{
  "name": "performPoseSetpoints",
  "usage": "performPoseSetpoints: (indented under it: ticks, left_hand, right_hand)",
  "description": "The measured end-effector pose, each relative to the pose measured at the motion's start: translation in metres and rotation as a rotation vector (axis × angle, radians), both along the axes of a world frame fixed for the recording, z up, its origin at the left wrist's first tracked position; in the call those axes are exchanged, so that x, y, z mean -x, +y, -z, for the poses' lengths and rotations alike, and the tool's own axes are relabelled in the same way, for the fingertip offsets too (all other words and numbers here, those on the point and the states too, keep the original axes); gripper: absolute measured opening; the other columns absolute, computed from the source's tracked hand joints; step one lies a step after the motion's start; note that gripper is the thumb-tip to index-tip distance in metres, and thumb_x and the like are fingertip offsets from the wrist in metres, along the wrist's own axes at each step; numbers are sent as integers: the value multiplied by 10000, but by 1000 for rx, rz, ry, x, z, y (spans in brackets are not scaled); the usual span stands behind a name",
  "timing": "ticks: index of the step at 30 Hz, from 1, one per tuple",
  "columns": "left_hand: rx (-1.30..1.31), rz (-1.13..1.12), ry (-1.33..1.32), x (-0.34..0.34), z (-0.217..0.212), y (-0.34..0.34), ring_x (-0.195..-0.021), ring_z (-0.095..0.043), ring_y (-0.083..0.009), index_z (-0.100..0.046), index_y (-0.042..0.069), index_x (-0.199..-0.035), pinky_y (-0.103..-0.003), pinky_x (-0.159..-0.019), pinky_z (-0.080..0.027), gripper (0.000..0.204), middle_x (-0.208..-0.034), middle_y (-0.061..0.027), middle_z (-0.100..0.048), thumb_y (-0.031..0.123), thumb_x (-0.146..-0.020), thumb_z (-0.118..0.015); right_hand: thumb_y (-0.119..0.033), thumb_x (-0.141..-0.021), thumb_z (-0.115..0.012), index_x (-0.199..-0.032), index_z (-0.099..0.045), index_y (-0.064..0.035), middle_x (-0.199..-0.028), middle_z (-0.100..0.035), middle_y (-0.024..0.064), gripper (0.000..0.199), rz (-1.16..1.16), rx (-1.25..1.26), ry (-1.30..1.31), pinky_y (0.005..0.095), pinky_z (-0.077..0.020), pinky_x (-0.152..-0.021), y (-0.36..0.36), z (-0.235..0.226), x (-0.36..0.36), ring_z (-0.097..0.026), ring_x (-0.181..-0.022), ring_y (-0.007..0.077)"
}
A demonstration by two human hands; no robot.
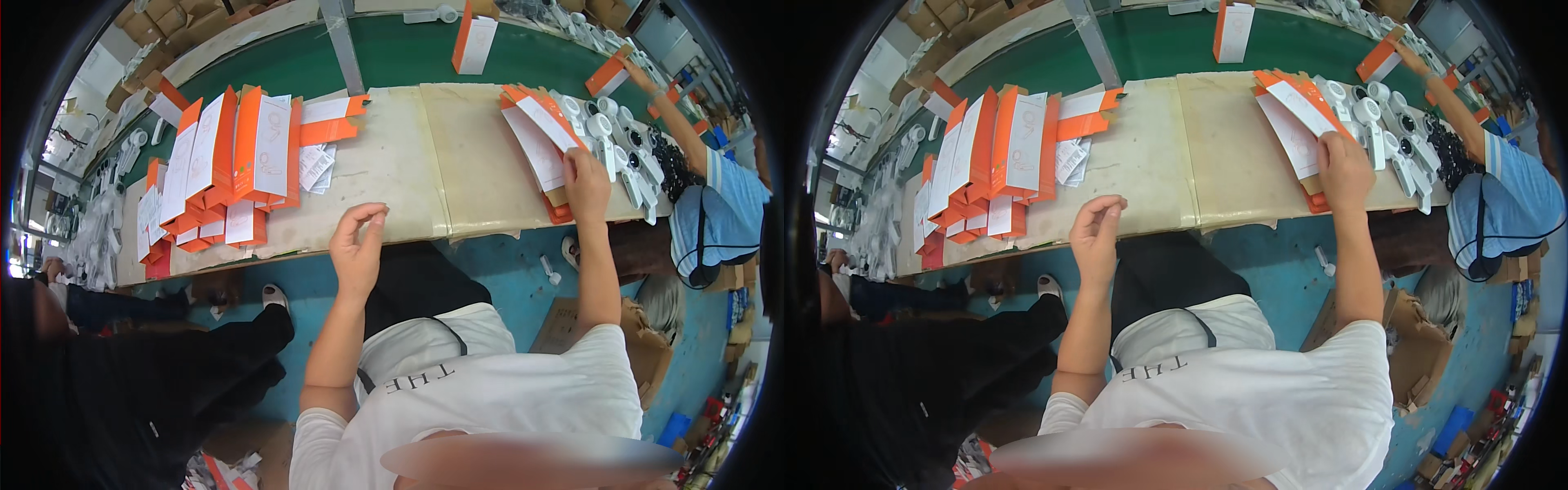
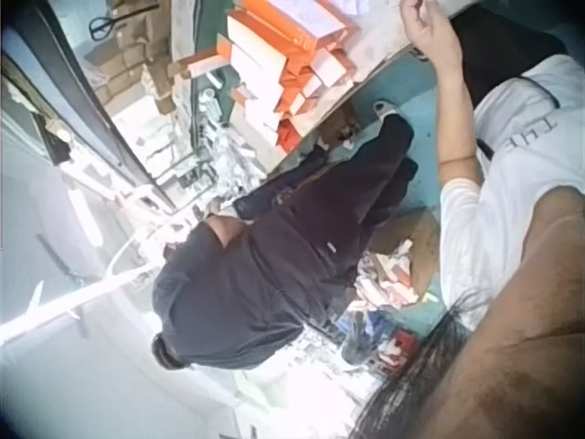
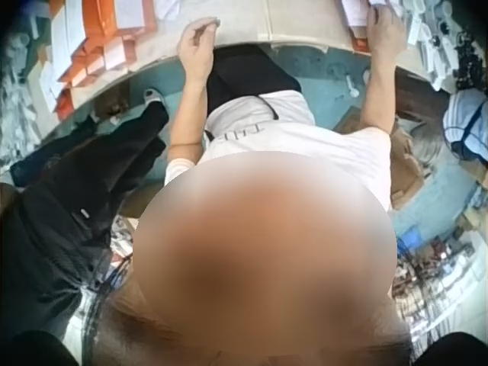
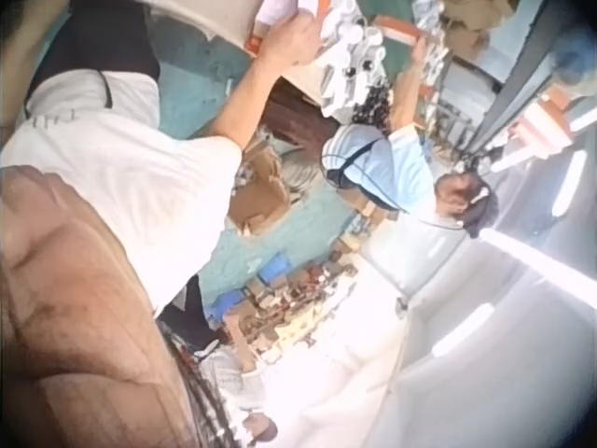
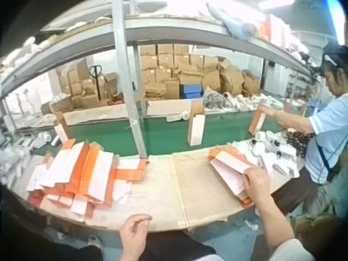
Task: The person folds and organizes orange product boxes on an assembly line by hand.
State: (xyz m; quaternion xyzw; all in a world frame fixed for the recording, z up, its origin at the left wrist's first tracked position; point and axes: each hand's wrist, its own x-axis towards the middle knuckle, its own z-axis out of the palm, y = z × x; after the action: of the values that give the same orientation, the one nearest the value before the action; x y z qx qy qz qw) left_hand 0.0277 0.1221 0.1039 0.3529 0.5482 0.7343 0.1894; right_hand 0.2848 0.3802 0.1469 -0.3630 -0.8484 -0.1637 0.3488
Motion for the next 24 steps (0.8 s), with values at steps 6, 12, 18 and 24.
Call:
performPoseSetpoints:
  ticks: [6,12,18,24]
  left_hand:
    - [39,124,-37,-7,3,6,-879,-571,-123,-591,-11,-973,-248,-823,-432,131,-923,-61,-618,0,-849,-550]
    - [42,242,-237,-7,12,20,-868,-575,-128,-576,-17,-988,-255,-806,-446,139,-905,-77,-619,17,-856,-549]
    - [90,280,-351,-18,23,31,-860,-597,-158,-580,-11,-990,-281,-812,-467,143,-902,-90,-625,49,-865,-545]
    - [186,368,-394,-38,23,55,-799,-600,-152,-562,1,-1033,-253,-658,-479,214,-957,-105,-622,142,-871,-553]
  right_hand:
    - [-125,-789,-608,-880,-629,-39,-801,-648,91,127,37,488,403,305,-465,-693,8,-35,-4,-619,-732,201]
    - [-121,-760,-612,-873,-631,-28,-792,-653,103,147,24,718,320,291,-470,-691,30,-53,-8,-626,-727,188]
    - [-140,-777,-579,-896,-642,-57,-829,-658,114,159,81,404,348,304,-484,-705,20,-48,5,-643,-788,233]
    - [-72,-810,-560,-1076,-583,-23,-879,-610,127,272,19,249,80,318,-467,-706,18,-63,20,-596,-786,244]
